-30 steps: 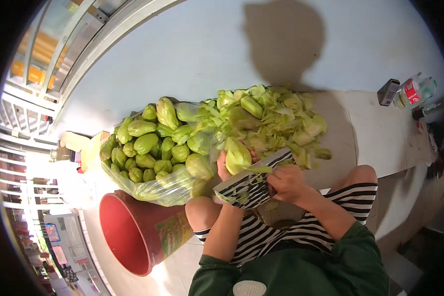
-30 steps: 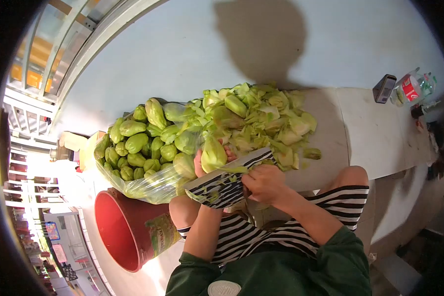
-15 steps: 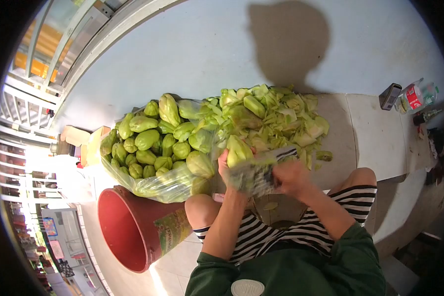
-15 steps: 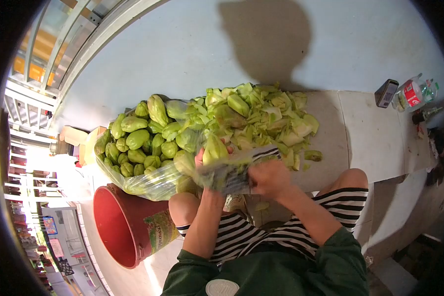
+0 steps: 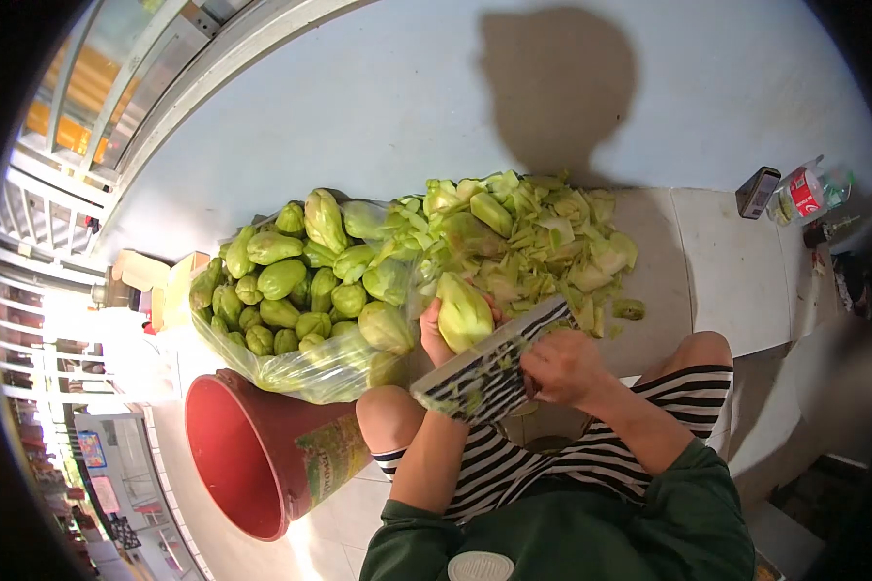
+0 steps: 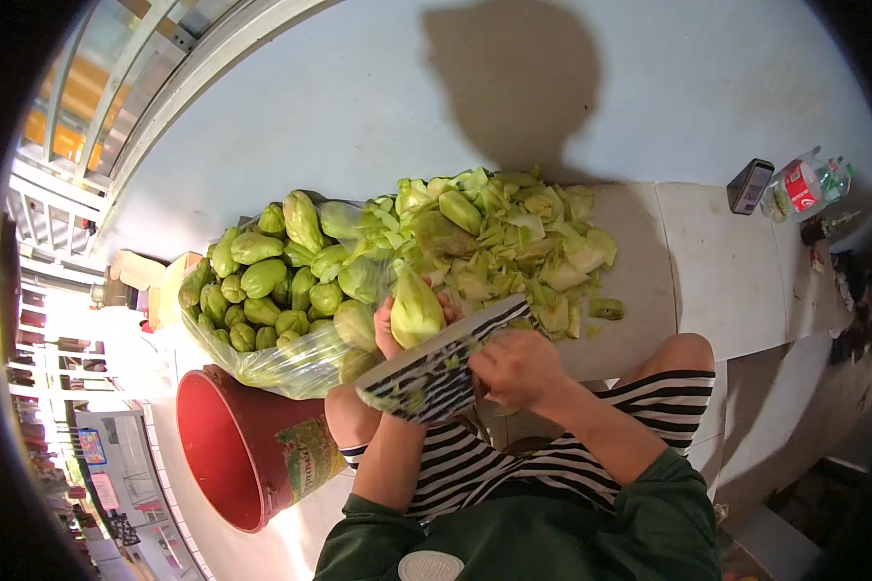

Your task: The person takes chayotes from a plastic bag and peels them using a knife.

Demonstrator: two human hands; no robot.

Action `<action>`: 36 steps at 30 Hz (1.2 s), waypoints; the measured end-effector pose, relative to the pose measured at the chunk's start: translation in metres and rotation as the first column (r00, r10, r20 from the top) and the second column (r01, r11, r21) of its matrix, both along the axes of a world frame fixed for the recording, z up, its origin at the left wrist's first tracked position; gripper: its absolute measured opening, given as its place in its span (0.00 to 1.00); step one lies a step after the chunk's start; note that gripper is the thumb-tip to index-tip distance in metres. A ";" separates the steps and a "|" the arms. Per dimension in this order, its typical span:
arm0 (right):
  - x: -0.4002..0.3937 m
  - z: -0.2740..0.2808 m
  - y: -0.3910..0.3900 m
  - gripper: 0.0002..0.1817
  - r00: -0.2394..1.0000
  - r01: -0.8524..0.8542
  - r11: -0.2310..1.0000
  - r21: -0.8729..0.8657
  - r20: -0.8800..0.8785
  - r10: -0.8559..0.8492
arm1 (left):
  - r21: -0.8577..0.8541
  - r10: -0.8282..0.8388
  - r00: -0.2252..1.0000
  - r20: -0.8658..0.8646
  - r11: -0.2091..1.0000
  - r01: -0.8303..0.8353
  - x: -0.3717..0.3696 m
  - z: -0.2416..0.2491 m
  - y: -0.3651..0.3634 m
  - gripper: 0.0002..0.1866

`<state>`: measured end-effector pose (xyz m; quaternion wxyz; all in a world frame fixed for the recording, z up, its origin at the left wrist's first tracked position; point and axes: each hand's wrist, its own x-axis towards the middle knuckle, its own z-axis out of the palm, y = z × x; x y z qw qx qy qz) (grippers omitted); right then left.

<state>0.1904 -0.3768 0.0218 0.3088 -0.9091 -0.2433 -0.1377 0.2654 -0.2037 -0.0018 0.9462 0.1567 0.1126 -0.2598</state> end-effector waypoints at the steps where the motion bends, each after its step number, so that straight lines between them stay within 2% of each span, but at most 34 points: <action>1: 0.001 -0.007 -0.002 0.14 0.998 0.051 0.998 0.028 -0.044 -0.050 | 0.081 0.059 0.998 0.030 0.995 -0.061 0.002 -0.006 0.000 0.26; 2: 0.002 -0.015 -0.008 0.14 0.997 0.055 0.998 0.029 -0.049 -0.053 | 0.160 0.114 0.991 0.063 0.979 -0.123 0.002 -0.012 0.000 0.25; 3: 0.008 -0.022 -0.017 0.14 0.975 0.180 0.984 0.005 -0.132 -0.177 | 0.136 0.135 0.986 -0.099 0.983 -0.121 -0.005 0.032 -0.013 0.24; 4: 0.015 -0.023 -0.023 0.14 0.933 0.299 0.954 -0.029 -0.201 -0.299 | 0.130 0.128 0.988 -0.089 0.985 -0.116 -0.003 0.033 -0.015 0.24; 5: 0.015 -0.020 -0.024 0.14 0.933 0.304 0.952 -0.030 -0.194 -0.304 | 0.115 0.128 0.989 -0.074 0.986 -0.119 -0.003 0.033 -0.014 0.24; 8: 0.008 0.000 -0.021 0.14 0.972 0.197 0.980 -0.009 -0.127 -0.196 | 0.131 0.164 0.984 -0.062 0.979 -0.155 0.000 0.013 -0.004 0.25; 10: 0.004 0.008 -0.015 0.15 0.982 -0.022 0.997 0.075 -0.183 0.036 | 0.006 0.019 0.996 0.084 1.000 -0.019 0.007 0.004 0.003 0.27; 12: 0.001 0.005 -0.007 0.15 0.991 -0.029 0.997 0.066 -0.127 0.038 | -0.046 0.005 0.998 0.058 0.999 -0.002 0.005 0.000 0.004 0.30; 14: 0.001 0.005 -0.004 0.16 0.997 -0.035 0.998 0.052 -0.074 0.039 | -0.002 -0.018 0.991 0.131 1.000 0.018 0.004 -0.001 0.004 0.31; 19: 0.000 0.006 -0.002 0.15 1.000 0.012 0.998 0.057 -0.007 -0.011 | 0.014 -0.038 0.996 0.076 0.999 0.037 -0.002 0.005 0.000 0.32; 20: 0.001 0.002 -0.005 0.15 1.000 0.012 0.998 0.057 -0.006 -0.012 | 0.085 0.022 0.995 0.101 0.996 -0.030 -0.002 0.005 -0.002 0.32; 21: 0.005 -0.004 -0.011 0.15 0.990 0.079 0.994 0.075 -0.122 -0.070 | 0.153 0.081 0.988 0.128 0.983 -0.100 -0.003 0.008 -0.003 0.31; 22: 0.006 -0.007 -0.014 0.15 0.964 0.149 0.985 0.088 -0.236 -0.125 | 0.156 0.080 0.988 0.129 0.983 -0.099 -0.005 0.013 -0.005 0.31; 24: 0.007 -0.005 -0.017 0.15 0.959 0.140 0.983 0.119 -0.264 -0.104 | 0.190 0.134 0.991 0.030 0.972 -0.137 -0.003 0.025 -0.009 0.31; 25: 0.005 -0.004 -0.017 0.15 0.949 0.129 0.980 0.149 -0.307 -0.078 | 0.217 0.084 0.994 0.068 0.971 -0.097 -0.004 0.026 -0.008 0.32; 29: -0.001 0.010 -0.015 0.17 0.965 0.084 0.975 0.207 -0.260 -0.028 | 0.158 0.122 0.987 0.105 0.978 -0.138 -0.003 0.022 -0.005 0.33; 32: 0.002 0.012 -0.012 0.17 0.988 0.028 0.990 0.136 -0.153 -0.006 | 0.096 0.006 0.985 0.171 0.995 -0.022 0.002 -0.006 0.003 0.36; 33: 0.008 0.003 -0.011 0.17 0.958 0.155 0.970 0.187 -0.270 -0.101 | 0.159 0.027 0.993 0.114 0.986 -0.046 -0.003 0.015 -0.002 0.35; 34: 0.009 -0.002 -0.010 0.17 0.903 0.284 0.933 0.222 -0.389 -0.183 | 0.163 0.029 0.993 0.114 0.985 -0.047 -0.005 0.015 0.002 0.35; 36: 0.010 -0.003 -0.015 0.17 0.893 0.296 0.930 0.219 -0.409 -0.188 | 0.017 -0.176 0.951 0.255 0.984 0.177 -0.005 0.017 0.007 0.37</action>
